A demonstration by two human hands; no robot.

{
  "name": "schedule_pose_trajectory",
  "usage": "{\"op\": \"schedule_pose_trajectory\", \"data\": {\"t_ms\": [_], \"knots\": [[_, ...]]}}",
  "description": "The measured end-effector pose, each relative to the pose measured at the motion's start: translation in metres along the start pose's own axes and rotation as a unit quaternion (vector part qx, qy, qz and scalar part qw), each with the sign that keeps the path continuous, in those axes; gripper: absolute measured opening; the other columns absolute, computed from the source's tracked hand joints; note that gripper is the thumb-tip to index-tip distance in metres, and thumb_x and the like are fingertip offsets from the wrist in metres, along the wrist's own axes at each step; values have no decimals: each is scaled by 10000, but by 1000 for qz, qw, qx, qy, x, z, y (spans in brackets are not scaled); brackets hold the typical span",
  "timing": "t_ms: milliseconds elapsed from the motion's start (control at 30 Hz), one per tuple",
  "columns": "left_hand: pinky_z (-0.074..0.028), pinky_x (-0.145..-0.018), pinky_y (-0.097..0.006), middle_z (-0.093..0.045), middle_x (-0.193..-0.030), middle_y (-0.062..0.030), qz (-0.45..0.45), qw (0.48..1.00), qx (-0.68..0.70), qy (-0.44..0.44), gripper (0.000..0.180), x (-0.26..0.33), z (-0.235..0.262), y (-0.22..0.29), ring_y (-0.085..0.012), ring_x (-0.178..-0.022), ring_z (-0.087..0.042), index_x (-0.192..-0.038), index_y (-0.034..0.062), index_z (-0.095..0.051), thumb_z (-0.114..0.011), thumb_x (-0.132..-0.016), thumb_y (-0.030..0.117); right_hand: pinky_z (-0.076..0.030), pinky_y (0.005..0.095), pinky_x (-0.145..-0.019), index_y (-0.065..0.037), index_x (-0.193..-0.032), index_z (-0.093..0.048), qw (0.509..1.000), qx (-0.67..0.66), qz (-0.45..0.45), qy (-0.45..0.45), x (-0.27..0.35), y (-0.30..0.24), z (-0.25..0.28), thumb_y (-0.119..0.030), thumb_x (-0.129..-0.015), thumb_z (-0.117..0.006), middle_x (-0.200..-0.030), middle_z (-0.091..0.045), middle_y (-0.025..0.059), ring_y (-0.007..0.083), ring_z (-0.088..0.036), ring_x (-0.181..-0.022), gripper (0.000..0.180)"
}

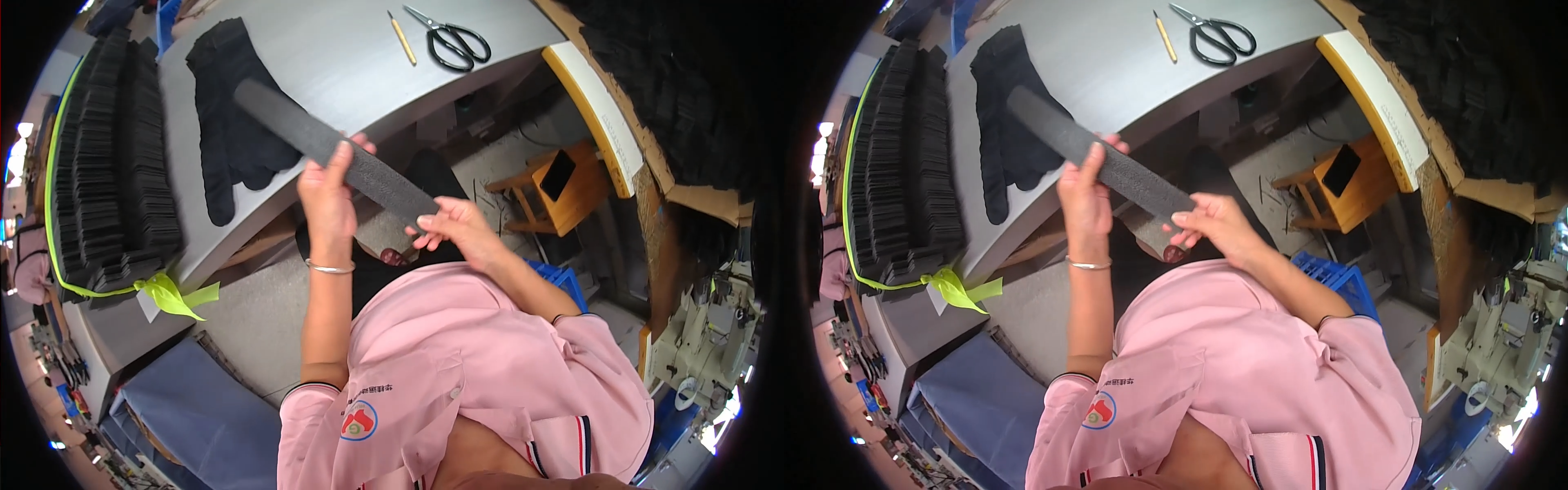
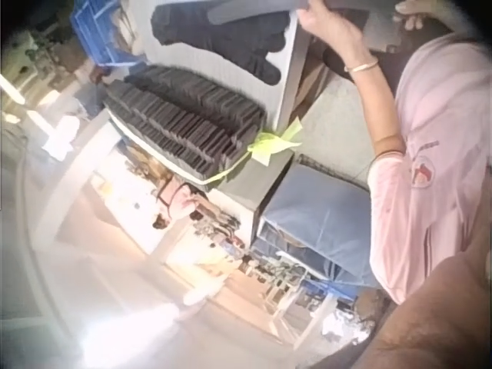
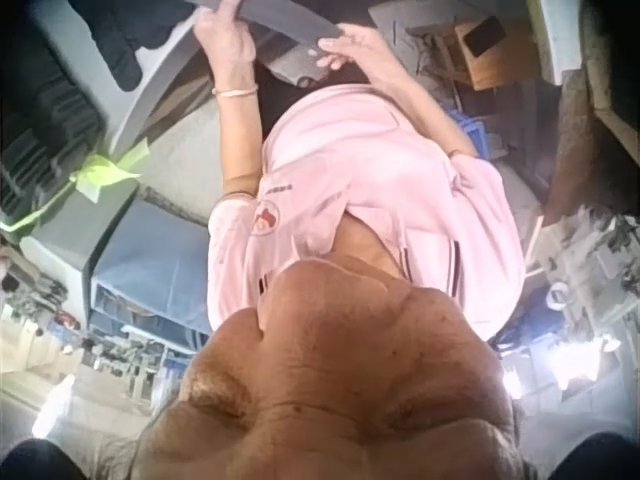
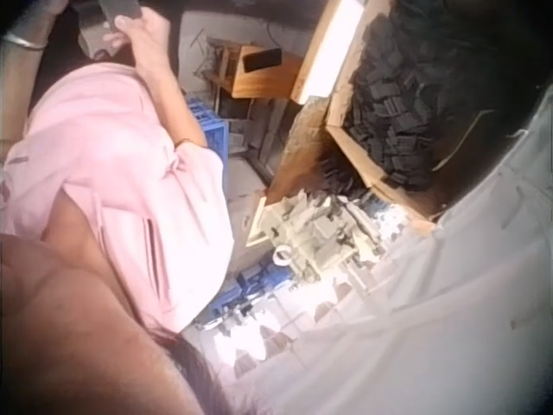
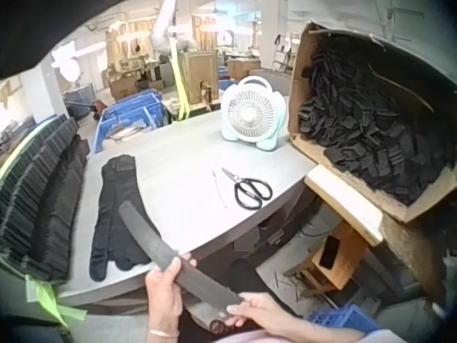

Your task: Assembling glove components by sliding fabric sleeves over internal padding inserts and stacking the completed pieces on a workbench.

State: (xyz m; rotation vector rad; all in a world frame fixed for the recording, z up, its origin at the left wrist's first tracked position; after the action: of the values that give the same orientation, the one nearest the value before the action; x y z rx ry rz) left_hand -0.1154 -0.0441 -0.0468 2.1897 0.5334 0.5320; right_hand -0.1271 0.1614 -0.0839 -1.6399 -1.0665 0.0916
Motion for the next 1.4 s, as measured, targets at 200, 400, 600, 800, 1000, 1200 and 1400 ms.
{"op": "schedule_pose_trajectory", "data": {"t_ms": [200, 400, 600, 800, 1000, 1200, 1400], "knots": [[-550, -923, -418, -667, -1156, -192, -128, 986, 12, 103, 297, -9, 61, 54, -299, -1036, -672, -1183, -32, -558, -668, -947, 108, -502, 204, -618, -31, -991, -652, 996, 31, 41, 79, 6, -9, 45, -143, -916, -693, -894, -730, 111, 96, -672, -684, 141], [-508, -996, -423, -633, -1232, -205, -161, 975, 7, 151, 352, 3, 103, 73, -299, -1115, -638, -1244, -52, -545, -654, -961, 127, -507, 215, -669, 15, -1137, -625, 986, 37, 87, 139, 8, -14, 70, -124, -925, -683, -897, -699, 61, 109, -677, -748, 260], [-466, -1033, -431, -632, -1238, -185, -173, 961, -28, 212, 344, 20, 133, 78, -295, -1154, -611, -1235, -29, -560, -649, -968, 170, -524, 226, -689, 29, -1216, -604, 980, 23, 102, 169, 1, -16, 89, -104, -932, -667, -926, -696, 60, 120, -689, -786, 320], [-462, -1022, -412, -637, -1237, -164, -167, 964, -37, 203, 328, 24, 142, 73, -260, -1147, -607, -1243, -6, -564, -598, -1000, 210, -519, 222, -688, 26, -1209, -616, 964, 40, 132, 229, 4, -26, 105, -81, -924, -676, -898, -701, 52, 112, -682, -785, 310], [-482, -985, -391, -643, -1224, -158, -168, 963, -65, 200, 306, 28, 138, 72, -228, -1110, -621, -1241, 2, -570, -582, -1007, 199, -512, 210, -688, 28, -1209, -616, 947, 96, 158, 261, 2, -37, 104, -60, -934, -652, -946, -702, 57, 108, -681, -789, 291], [-555, -734, -265, -707, -1037, -72, -178, 950, -87, 243, 225, 34, 137, 67, -131, -880, -671, -1156, 15, -651, -652, -964, 133, -501, 192, -692, 10, -1209, -617, 927, 129, 211, 283, 2, -44, 109, -64, -945, -641, -964, -694, 43, 88, -671, -808, 274], [-535, -700, -232, -705, -1004, -51, -160, 953, -120, 227, 236, 38, 112, 62, -93, -836, -652, -1146, 4, -678, -691, -934, 107, -389, 424, -1050, -76, -1342, -553, 690, 522, 320, 387, 19, -79, 81, -94, -846, -701, -1415, -491, 177, 336, -497, -1267, 518]]}}
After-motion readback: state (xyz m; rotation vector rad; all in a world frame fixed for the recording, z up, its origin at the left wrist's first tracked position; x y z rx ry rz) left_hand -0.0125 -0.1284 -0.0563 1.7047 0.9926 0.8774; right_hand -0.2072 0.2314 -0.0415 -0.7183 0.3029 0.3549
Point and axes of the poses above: each hand's wrist, its own x-axis away from the middle knuckle, its own z-axis out of the back of the hand, y = z × x, the point moved 7 cm from there along -x, towards the middle knuckle
